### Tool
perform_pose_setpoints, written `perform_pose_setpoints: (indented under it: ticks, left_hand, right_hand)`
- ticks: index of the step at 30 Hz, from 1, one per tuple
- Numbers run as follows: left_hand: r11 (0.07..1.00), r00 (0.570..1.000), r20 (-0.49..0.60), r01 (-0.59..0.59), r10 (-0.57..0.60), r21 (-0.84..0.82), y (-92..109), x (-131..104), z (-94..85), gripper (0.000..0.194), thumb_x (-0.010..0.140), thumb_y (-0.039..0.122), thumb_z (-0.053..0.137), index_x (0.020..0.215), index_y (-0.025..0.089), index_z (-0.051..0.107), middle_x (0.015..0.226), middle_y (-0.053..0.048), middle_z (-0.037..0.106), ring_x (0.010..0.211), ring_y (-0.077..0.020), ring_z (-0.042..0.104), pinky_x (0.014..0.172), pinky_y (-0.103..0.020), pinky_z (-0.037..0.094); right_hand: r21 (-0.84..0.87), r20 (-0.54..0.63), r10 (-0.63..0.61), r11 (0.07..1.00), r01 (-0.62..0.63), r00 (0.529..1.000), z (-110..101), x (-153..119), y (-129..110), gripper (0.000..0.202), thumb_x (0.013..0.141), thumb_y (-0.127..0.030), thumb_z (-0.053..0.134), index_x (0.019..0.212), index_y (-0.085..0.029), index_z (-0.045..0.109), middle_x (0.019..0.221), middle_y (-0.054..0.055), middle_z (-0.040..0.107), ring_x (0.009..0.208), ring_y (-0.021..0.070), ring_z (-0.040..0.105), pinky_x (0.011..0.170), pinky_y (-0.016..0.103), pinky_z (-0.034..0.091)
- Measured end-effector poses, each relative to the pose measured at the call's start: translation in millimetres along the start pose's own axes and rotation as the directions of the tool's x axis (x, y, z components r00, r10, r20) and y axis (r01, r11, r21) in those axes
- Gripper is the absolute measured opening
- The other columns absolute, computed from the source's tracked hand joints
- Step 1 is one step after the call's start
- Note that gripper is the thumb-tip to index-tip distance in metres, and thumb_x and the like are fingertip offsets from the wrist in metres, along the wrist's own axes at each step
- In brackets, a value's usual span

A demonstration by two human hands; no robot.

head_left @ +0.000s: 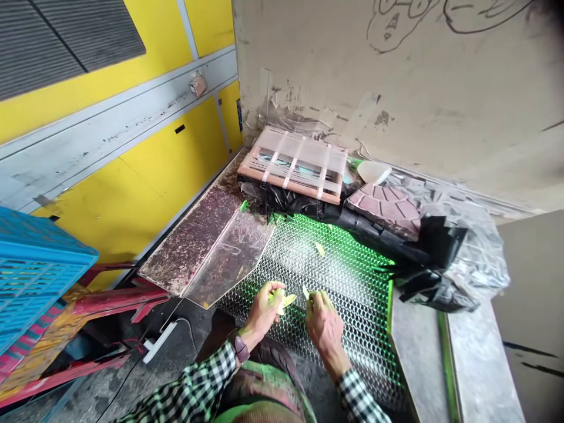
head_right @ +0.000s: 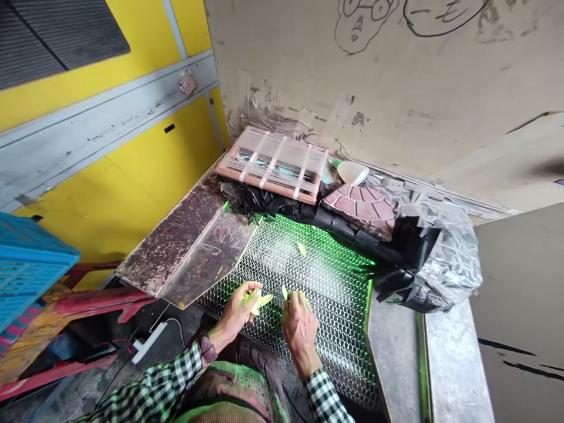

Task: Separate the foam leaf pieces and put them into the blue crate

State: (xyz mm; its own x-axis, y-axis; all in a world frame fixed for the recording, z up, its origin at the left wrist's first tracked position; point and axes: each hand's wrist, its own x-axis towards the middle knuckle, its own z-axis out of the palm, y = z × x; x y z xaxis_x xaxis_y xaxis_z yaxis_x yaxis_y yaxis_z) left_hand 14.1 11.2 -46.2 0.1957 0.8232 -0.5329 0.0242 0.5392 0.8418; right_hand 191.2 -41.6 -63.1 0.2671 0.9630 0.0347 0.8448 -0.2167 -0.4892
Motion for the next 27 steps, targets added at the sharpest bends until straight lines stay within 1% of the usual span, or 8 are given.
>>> perform_pose_setpoints:
  ticks: [4, 8, 10, 16, 20, 22, 24, 27]
  left_hand:
    - [0.995, 0.999, 0.004, -0.048, 0.047, 0.09, 2, -5, 1.7, 0.037, 0.093, 0.046, 0.06, 0.114, 0.016, 0.064, 0.08, 0.0, 0.061, 0.047, -0.0072, 0.049, 0.038, -0.017, 0.036]
    - [0.991, 0.996, 0.035, -0.085, 0.082, 0.105, 5, -8, 5.3, 0.034, 0.093, 0.044, 0.06, 0.113, 0.017, 0.065, 0.08, 0.0, 0.061, 0.052, -0.0088, 0.052, 0.04, -0.017, 0.04]
    - [0.992, 0.996, 0.021, -0.086, 0.084, 0.095, 5, -7, 3.2, 0.036, 0.094, 0.047, 0.058, 0.115, 0.017, 0.063, 0.079, 0.0, 0.061, 0.05, -0.0087, 0.051, 0.039, -0.017, 0.039]
    - [0.996, 0.997, -0.011, -0.077, 0.077, 0.041, 5, -6, -10.0, 0.048, 0.093, 0.059, 0.057, 0.116, 0.018, 0.06, 0.074, 0.003, 0.057, 0.045, -0.0076, 0.047, 0.036, -0.017, 0.036]
    - [0.996, 0.997, 0.017, -0.071, 0.07, 0.044, 8, -12, -4.1, 0.052, 0.095, 0.066, 0.051, 0.111, 0.018, 0.062, 0.071, 0.003, 0.055, 0.049, -0.0097, 0.049, 0.04, -0.019, 0.04]
    - [0.995, 0.997, 0.02, -0.077, 0.076, 0.063, 9, -13, -0.1, 0.052, 0.096, 0.067, 0.05, 0.108, 0.018, 0.063, 0.071, 0.003, 0.055, 0.052, -0.0107, 0.05, 0.042, -0.02, 0.042]
    - [0.997, 0.997, 0.021, -0.071, 0.07, 0.041, 9, -13, 0.7, 0.052, 0.094, 0.068, 0.054, 0.107, 0.019, 0.063, 0.073, 0.002, 0.055, 0.053, -0.0108, 0.051, 0.043, -0.02, 0.042]
    - [0.998, 0.999, 0.038, -0.032, 0.034, -0.054, 7, -10, -4.4, 0.055, 0.091, 0.07, 0.059, 0.109, 0.019, 0.06, 0.078, 0.002, 0.058, 0.052, -0.0099, 0.052, 0.043, -0.02, 0.042]
  right_hand:
    - [0.258, 0.078, 0.096, 0.959, -0.113, 0.992, -9, -2, -17, 0.04, 0.106, -0.051, 0.04, 0.108, -0.021, 0.067, 0.097, 0.009, 0.071, 0.075, 0.0191, 0.063, 0.061, 0.027, 0.043]
    - [0.6, 0.344, 0.15, 0.724, -0.34, 0.927, -6, -1, -28, 0.042, 0.097, -0.06, 0.053, 0.101, -0.02, 0.065, 0.08, 0.005, 0.069, 0.062, 0.0187, 0.06, 0.055, 0.029, 0.045]
    - [0.572, 0.317, 0.211, 0.735, -0.364, 0.925, -3, 2, -21, 0.041, 0.093, -0.06, 0.055, 0.096, -0.02, 0.065, 0.08, 0.006, 0.071, 0.063, 0.0197, 0.061, 0.056, 0.029, 0.045]
    - [0.183, 0.134, 0.283, 0.935, -0.304, 0.95, -22, 8, -7, 0.049, 0.095, -0.061, 0.043, 0.109, -0.019, 0.067, 0.078, 0.006, 0.069, 0.06, 0.0211, 0.057, 0.055, 0.03, 0.035]
    - [0.473, 0.391, 0.099, 0.831, -0.292, 0.915, -26, 3, -37, 0.047, 0.097, -0.066, 0.05, 0.099, -0.022, 0.066, 0.081, 0.004, 0.069, 0.067, 0.0195, 0.059, 0.06, 0.029, 0.042]
    - [0.556, 0.427, 0.032, 0.778, -0.29, 0.904, -18, 1, -49, 0.045, 0.096, -0.065, 0.056, 0.088, -0.022, 0.064, 0.076, 0.002, 0.065, 0.066, 0.0175, 0.056, 0.06, 0.028, 0.041]
    - [0.599, 0.387, 0.097, 0.729, -0.33, 0.917, -11, 0, -52, 0.045, 0.092, -0.065, 0.06, 0.083, -0.021, 0.06, 0.07, 0.0, 0.059, 0.062, 0.016, 0.051, 0.057, 0.028, 0.04]
    - [0.628, 0.431, 0.233, 0.616, -0.475, 0.872, -8, 3, -45, 0.048, 0.088, -0.069, 0.064, 0.086, -0.021, 0.058, 0.069, -0.001, 0.059, 0.058, 0.0162, 0.053, 0.052, 0.027, 0.042]
